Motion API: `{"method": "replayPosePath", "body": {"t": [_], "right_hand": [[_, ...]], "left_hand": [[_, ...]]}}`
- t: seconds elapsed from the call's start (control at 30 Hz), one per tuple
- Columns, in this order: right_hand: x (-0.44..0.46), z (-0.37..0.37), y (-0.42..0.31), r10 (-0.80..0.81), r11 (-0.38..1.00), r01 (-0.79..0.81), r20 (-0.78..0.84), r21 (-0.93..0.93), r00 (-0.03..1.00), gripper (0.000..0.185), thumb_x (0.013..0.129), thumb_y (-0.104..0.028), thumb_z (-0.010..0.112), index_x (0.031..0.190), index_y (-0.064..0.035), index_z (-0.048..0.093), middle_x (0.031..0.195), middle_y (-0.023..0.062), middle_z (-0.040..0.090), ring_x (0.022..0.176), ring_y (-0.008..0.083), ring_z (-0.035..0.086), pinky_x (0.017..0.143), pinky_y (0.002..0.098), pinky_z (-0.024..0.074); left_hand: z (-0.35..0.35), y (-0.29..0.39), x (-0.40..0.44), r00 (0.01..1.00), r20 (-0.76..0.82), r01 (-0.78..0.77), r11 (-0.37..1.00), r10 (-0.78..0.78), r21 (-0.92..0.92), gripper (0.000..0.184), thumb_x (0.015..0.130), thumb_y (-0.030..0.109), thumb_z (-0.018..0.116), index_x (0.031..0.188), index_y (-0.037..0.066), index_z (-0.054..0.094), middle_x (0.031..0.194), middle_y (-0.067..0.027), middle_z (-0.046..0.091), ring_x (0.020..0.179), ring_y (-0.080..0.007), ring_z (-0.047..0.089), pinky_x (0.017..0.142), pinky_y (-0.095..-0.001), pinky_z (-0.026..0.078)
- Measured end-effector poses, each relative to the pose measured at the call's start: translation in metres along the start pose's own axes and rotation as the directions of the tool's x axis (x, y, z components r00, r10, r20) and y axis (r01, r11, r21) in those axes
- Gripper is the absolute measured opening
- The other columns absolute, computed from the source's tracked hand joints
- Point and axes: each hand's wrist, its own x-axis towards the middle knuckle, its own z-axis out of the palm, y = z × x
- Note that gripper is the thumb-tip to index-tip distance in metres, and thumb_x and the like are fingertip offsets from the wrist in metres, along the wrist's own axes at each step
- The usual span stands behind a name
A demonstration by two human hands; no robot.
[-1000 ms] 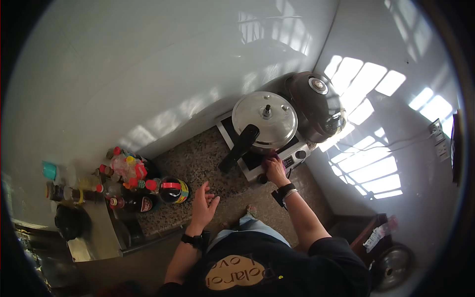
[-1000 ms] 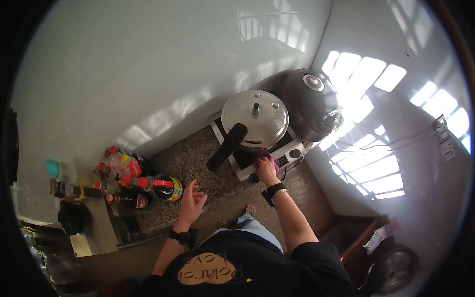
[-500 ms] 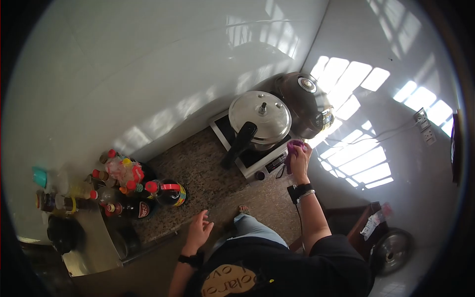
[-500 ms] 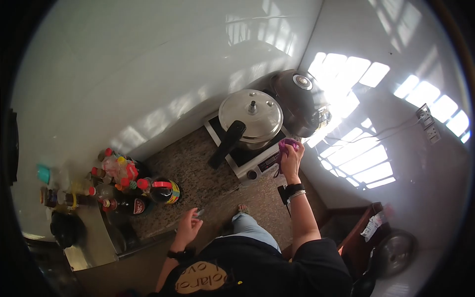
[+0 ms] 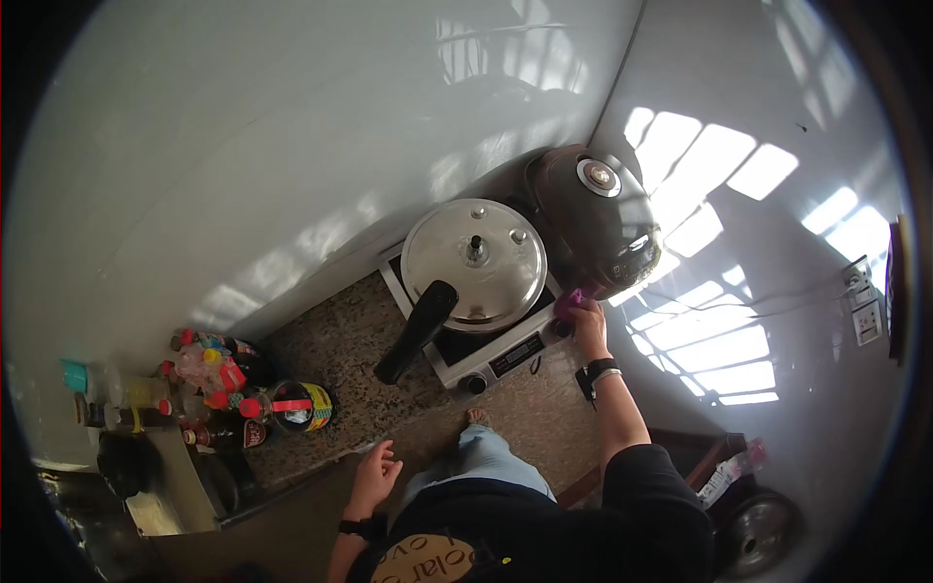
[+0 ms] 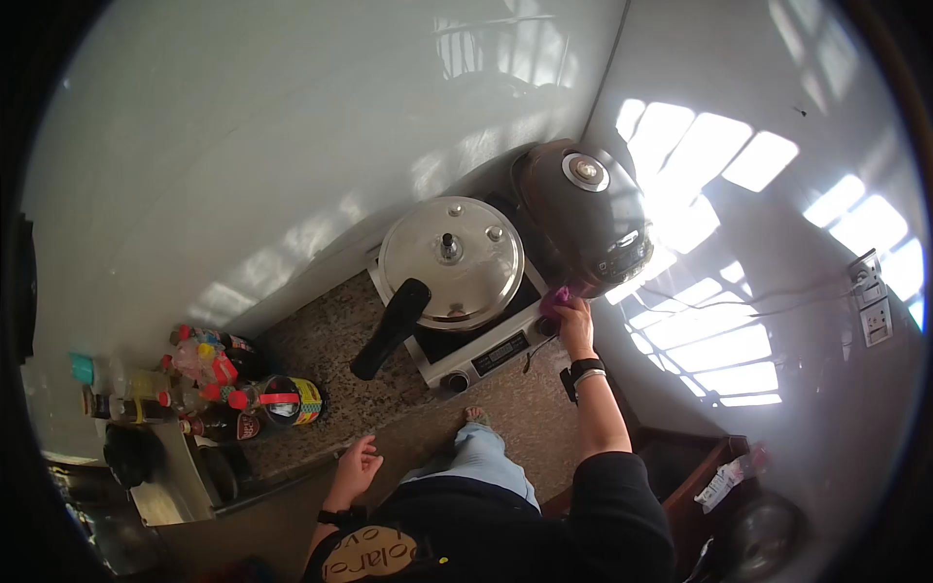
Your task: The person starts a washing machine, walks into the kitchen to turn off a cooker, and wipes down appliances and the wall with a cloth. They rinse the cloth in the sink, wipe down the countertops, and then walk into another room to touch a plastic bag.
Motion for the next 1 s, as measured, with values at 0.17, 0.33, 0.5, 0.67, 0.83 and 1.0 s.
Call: {"method": "replayPosePath", "body": {"t": [0.17, 0.33, 0.5, 0.67, 0.83, 1.0], "right_hand": [[-0.030, -0.022, 0.005, 0.147, 0.986, -0.149, 0.035, 0.070, 0.989, 0.025, 0.072, 0.003, 0.057, 0.090, -0.0078, 0.072, 0.095, 0.0106, 0.058, 0.093, 0.0294, 0.055, 0.083, 0.0366, 0.0472], [0.021, -0.015, -0.038, -0.027, 0.997, 0.031, -0.053, 0.074, 0.998, 0.024, 0.074, -0.002, 0.060, 0.095, -0.0076, 0.070, 0.102, 0.0106, 0.058, 0.100, 0.0309, 0.054, 0.087, 0.0383, 0.0462], [0.031, 0.007, -0.023, -0.119, 0.981, 0.137, 0.131, -0.139, 0.984, 0.027, 0.076, -0.002, 0.055, 0.096, -0.0091, 0.070, 0.115, 0.0111, 0.056, 0.108, 0.0317, 0.050, 0.088, 0.0385, 0.0487], [0.020, -0.041, -0.079, -0.266, 0.905, 0.352, 0.330, -0.238, 0.906, 0.016, 0.073, -0.005, 0.061, 0.087, -0.0066, 0.068, 0.106, 0.0100, 0.055, 0.100, 0.0316, 0.051, 0.078, 0.0396, 0.0507], [-0.015, -0.070, -0.199, -0.565, 0.817, 0.488, 0.598, 0.308, 0.568, 0.025, 0.067, 0.003, 0.060, 0.088, -0.0061, 0.069, 0.094, 0.0121, 0.059, 0.092, 0.0320, 0.056, 0.077, 0.0407, 0.0489], [-0.096, -0.037, -0.360, -0.859, 0.510, 0.372, 0.483, 0.775, 0.172, 0.030, 0.067, 0.005, 0.063, 0.095, -0.0047, 0.068, 0.098, 0.0141, 0.056, 0.089, 0.0300, 0.059, 0.073, 0.0352, 0.0490]], "left_hand": [[0.011, 0.003, 0.020, 0.994, -0.105, 0.036, 0.999, -0.038, -0.018, 0.043, 0.086, 0.016, 0.064, 0.124, 0.004, 0.050, 0.103, -0.0130, 0.059, 0.081, -0.0209, 0.063, 0.069, -0.0328, 0.053], [0.018, 0.018, 0.031, 0.995, -0.068, 0.067, 0.998, -0.068, -0.018, 0.042, 0.086, 0.017, 0.064, 0.124, 0.006, 0.050, 0.103, -0.0113, 0.061, 0.084, -0.0188, 0.063, 0.072, -0.0314, 0.052], [0.030, 0.024, 0.023, 0.995, -0.065, 0.067, 0.996, -0.070, -0.050, 0.041, 0.086, 0.022, 0.064, 0.123, 0.008, 0.051, 0.102, -0.0120, 0.061, 0.081, -0.0220, 0.064, 0.072, -0.0344, 0.053], [0.030, -0.005, -0.020, 0.982, -0.091, 0.165, 0.986, -0.164, 0.010, 0.043, 0.084, 0.024, 0.065, 0.121, 0.006, 0.052, 0.106, -0.0140, 0.061, 0.088, -0.0263, 0.064, 0.076, -0.0358, 0.051], [0.022, -0.039, -0.068, 0.966, -0.145, 0.207, 0.976, -0.215, -0.063, 0.047, 0.083, 0.026, 0.067, 0.122, 0.005, 0.052, 0.107, -0.0163, 0.061, 0.092, -0.0265, 0.063, 0.078, -0.0369, 0.051], [-0.014, -0.044, -0.117, 0.968, -0.242, 0.003, 0.968, -0.066, -0.252, 0.049, 0.086, 0.031, 0.065, 0.125, 0.005, 0.050, 0.109, -0.0161, 0.060, 0.095, -0.0229, 0.061, 0.083, -0.0331, 0.049]]}}
